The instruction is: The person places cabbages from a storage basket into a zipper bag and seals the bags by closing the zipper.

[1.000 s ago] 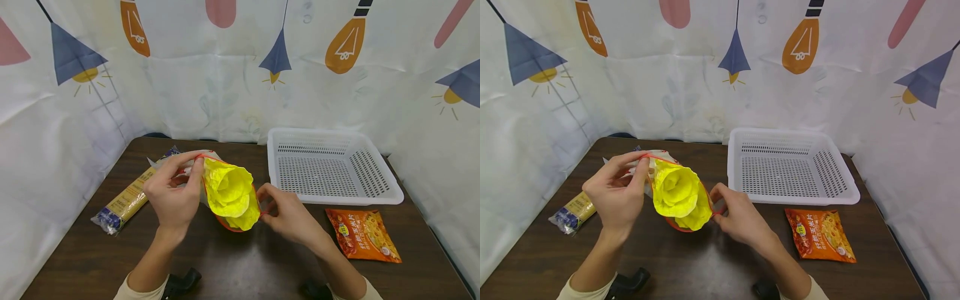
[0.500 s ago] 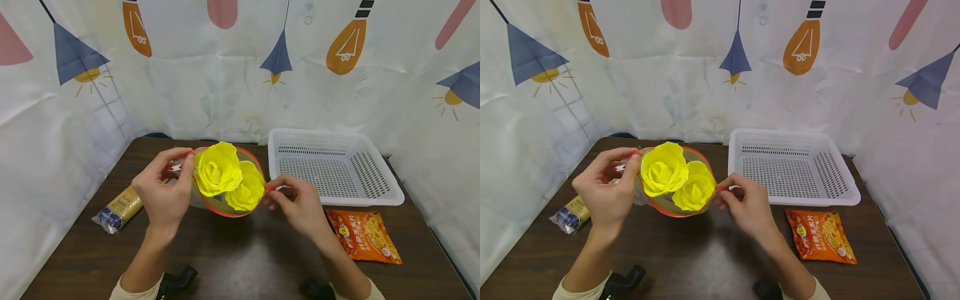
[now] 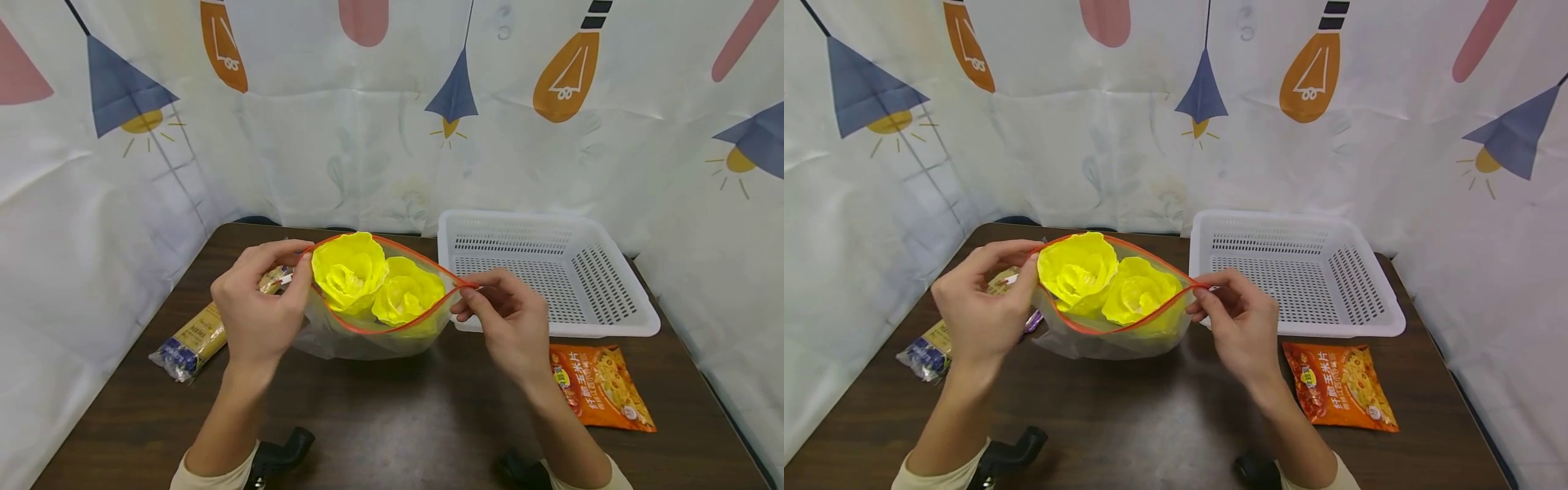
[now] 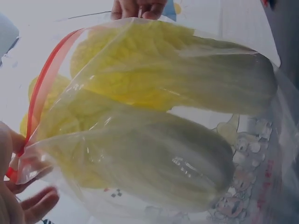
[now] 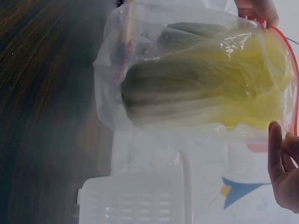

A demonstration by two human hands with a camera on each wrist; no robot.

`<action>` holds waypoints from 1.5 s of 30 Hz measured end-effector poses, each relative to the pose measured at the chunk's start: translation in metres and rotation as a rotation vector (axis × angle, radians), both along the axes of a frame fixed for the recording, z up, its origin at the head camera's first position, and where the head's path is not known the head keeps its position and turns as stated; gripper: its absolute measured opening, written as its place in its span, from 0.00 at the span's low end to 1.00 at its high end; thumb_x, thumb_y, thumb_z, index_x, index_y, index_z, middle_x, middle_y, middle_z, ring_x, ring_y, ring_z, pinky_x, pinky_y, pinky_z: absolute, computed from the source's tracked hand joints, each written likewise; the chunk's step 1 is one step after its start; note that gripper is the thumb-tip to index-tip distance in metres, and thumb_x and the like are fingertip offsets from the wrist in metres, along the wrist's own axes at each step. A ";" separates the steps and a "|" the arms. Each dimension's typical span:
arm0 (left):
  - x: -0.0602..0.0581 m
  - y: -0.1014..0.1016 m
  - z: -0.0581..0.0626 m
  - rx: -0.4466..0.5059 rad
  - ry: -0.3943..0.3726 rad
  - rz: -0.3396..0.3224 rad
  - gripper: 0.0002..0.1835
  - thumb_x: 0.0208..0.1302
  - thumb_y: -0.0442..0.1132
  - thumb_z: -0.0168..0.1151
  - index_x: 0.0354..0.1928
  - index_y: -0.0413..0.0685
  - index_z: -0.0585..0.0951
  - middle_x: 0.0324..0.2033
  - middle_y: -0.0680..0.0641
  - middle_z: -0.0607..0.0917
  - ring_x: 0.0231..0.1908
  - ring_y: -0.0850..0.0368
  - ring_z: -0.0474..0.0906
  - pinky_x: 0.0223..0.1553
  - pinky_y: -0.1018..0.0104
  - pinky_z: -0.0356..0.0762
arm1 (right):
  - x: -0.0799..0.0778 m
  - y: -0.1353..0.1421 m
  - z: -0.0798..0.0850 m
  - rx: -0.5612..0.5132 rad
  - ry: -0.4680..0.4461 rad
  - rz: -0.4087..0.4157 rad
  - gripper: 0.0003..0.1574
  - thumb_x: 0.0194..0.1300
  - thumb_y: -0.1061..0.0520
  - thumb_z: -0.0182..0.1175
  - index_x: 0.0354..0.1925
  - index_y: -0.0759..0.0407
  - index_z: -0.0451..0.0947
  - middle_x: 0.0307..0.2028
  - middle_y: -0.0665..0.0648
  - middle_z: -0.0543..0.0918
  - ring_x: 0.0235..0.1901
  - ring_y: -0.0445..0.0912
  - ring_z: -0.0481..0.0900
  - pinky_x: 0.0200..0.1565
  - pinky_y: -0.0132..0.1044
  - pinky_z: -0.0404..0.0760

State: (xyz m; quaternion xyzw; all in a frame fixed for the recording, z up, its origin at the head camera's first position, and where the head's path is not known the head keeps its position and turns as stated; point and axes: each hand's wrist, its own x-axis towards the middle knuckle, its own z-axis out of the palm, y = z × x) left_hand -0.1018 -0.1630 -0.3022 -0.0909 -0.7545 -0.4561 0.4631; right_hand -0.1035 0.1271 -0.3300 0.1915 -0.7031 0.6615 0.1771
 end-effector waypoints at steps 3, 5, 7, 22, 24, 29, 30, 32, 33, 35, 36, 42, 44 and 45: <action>0.000 -0.002 0.002 0.055 -0.048 -0.095 0.07 0.62 0.31 0.70 0.40 0.44 0.92 0.34 0.46 0.92 0.33 0.64 0.85 0.42 0.76 0.83 | 0.000 0.001 0.000 -0.012 0.007 -0.009 0.08 0.67 0.72 0.65 0.45 0.69 0.84 0.33 0.67 0.86 0.25 0.49 0.86 0.33 0.39 0.90; 0.001 -0.002 0.003 0.088 -0.087 -0.168 0.07 0.62 0.30 0.70 0.40 0.44 0.92 0.34 0.47 0.92 0.33 0.62 0.86 0.40 0.74 0.85 | 0.000 0.001 0.000 -0.016 0.014 -0.010 0.08 0.68 0.72 0.64 0.45 0.70 0.83 0.32 0.66 0.86 0.25 0.49 0.86 0.33 0.38 0.90; 0.001 -0.002 0.003 0.104 -0.126 -0.233 0.07 0.63 0.29 0.71 0.41 0.44 0.92 0.34 0.50 0.91 0.33 0.59 0.86 0.35 0.74 0.85 | 0.000 0.002 0.000 -0.023 0.015 -0.012 0.07 0.67 0.72 0.64 0.45 0.70 0.83 0.33 0.65 0.86 0.24 0.49 0.86 0.33 0.38 0.90; 0.000 -0.021 0.006 -0.072 -0.335 -0.631 0.30 0.62 0.20 0.65 0.66 0.44 0.80 0.59 0.44 0.85 0.59 0.54 0.82 0.57 0.72 0.81 | -0.006 0.000 -0.002 -0.051 -0.090 -0.019 0.05 0.69 0.70 0.63 0.44 0.69 0.82 0.34 0.67 0.86 0.26 0.52 0.86 0.37 0.41 0.91; 0.000 -0.022 0.006 -0.100 -0.352 -0.629 0.33 0.61 0.18 0.65 0.67 0.46 0.79 0.60 0.45 0.84 0.60 0.54 0.81 0.58 0.72 0.81 | -0.007 0.000 -0.003 -0.058 -0.100 -0.019 0.05 0.70 0.70 0.63 0.44 0.70 0.81 0.35 0.68 0.86 0.26 0.52 0.86 0.37 0.41 0.91; -0.004 -0.017 0.004 0.125 -0.332 -0.651 0.24 0.59 0.15 0.66 0.58 0.34 0.81 0.52 0.39 0.84 0.51 0.51 0.85 0.52 0.67 0.86 | -0.011 0.003 -0.005 -0.107 -0.153 -0.030 0.06 0.70 0.70 0.63 0.45 0.72 0.79 0.36 0.65 0.86 0.27 0.51 0.87 0.37 0.42 0.91; -0.004 -0.015 0.004 0.173 -0.318 -0.664 0.22 0.59 0.15 0.66 0.56 0.31 0.81 0.50 0.38 0.84 0.49 0.51 0.86 0.51 0.66 0.87 | -0.012 0.004 -0.005 -0.123 -0.167 -0.036 0.06 0.70 0.70 0.63 0.45 0.73 0.79 0.36 0.63 0.87 0.28 0.51 0.87 0.37 0.42 0.91; -0.005 -0.011 0.003 0.233 -0.290 -0.685 0.19 0.59 0.16 0.67 0.53 0.29 0.82 0.47 0.38 0.85 0.46 0.50 0.87 0.51 0.64 0.87 | -0.014 0.004 -0.005 -0.148 -0.191 -0.046 0.07 0.70 0.70 0.63 0.45 0.73 0.78 0.36 0.61 0.87 0.28 0.51 0.87 0.38 0.42 0.91; -0.005 -0.009 0.002 0.241 -0.279 -0.683 0.19 0.59 0.17 0.68 0.52 0.29 0.82 0.46 0.39 0.86 0.45 0.51 0.88 0.50 0.64 0.88 | -0.014 0.005 -0.005 -0.153 -0.200 -0.049 0.07 0.70 0.70 0.63 0.45 0.73 0.78 0.36 0.61 0.87 0.28 0.50 0.87 0.38 0.42 0.91; -0.005 -0.006 0.001 0.243 -0.253 -0.660 0.17 0.58 0.18 0.69 0.51 0.29 0.83 0.44 0.42 0.88 0.43 0.53 0.88 0.47 0.65 0.88 | -0.015 0.005 -0.005 -0.165 -0.215 -0.052 0.07 0.70 0.70 0.63 0.46 0.74 0.78 0.36 0.60 0.88 0.29 0.50 0.87 0.38 0.41 0.91; -0.006 -0.005 0.001 0.258 -0.238 -0.641 0.16 0.58 0.18 0.70 0.49 0.28 0.84 0.42 0.43 0.89 0.41 0.53 0.88 0.45 0.66 0.88 | -0.015 0.006 -0.005 -0.167 -0.221 -0.057 0.08 0.70 0.69 0.63 0.46 0.73 0.78 0.36 0.61 0.87 0.29 0.50 0.87 0.38 0.42 0.91; -0.007 -0.003 0.001 0.428 -0.174 -0.524 0.12 0.57 0.19 0.72 0.44 0.24 0.85 0.36 0.44 0.91 0.35 0.53 0.86 0.40 0.70 0.87 | -0.015 0.007 -0.005 -0.185 -0.202 -0.058 0.09 0.70 0.69 0.64 0.47 0.73 0.78 0.36 0.66 0.87 0.28 0.51 0.88 0.37 0.43 0.91; -0.007 -0.003 0.001 0.417 -0.201 -0.529 0.11 0.57 0.19 0.71 0.43 0.25 0.86 0.36 0.44 0.91 0.35 0.54 0.86 0.40 0.70 0.87 | -0.015 0.006 -0.005 -0.172 -0.177 -0.036 0.09 0.70 0.70 0.64 0.46 0.75 0.78 0.35 0.64 0.87 0.28 0.51 0.88 0.37 0.43 0.91; -0.006 -0.003 0.001 0.393 -0.219 -0.536 0.11 0.58 0.19 0.72 0.43 0.27 0.86 0.36 0.44 0.91 0.35 0.55 0.86 0.39 0.70 0.87 | -0.015 0.006 -0.005 -0.167 -0.167 -0.025 0.09 0.69 0.71 0.63 0.46 0.75 0.78 0.35 0.63 0.87 0.28 0.51 0.88 0.37 0.43 0.91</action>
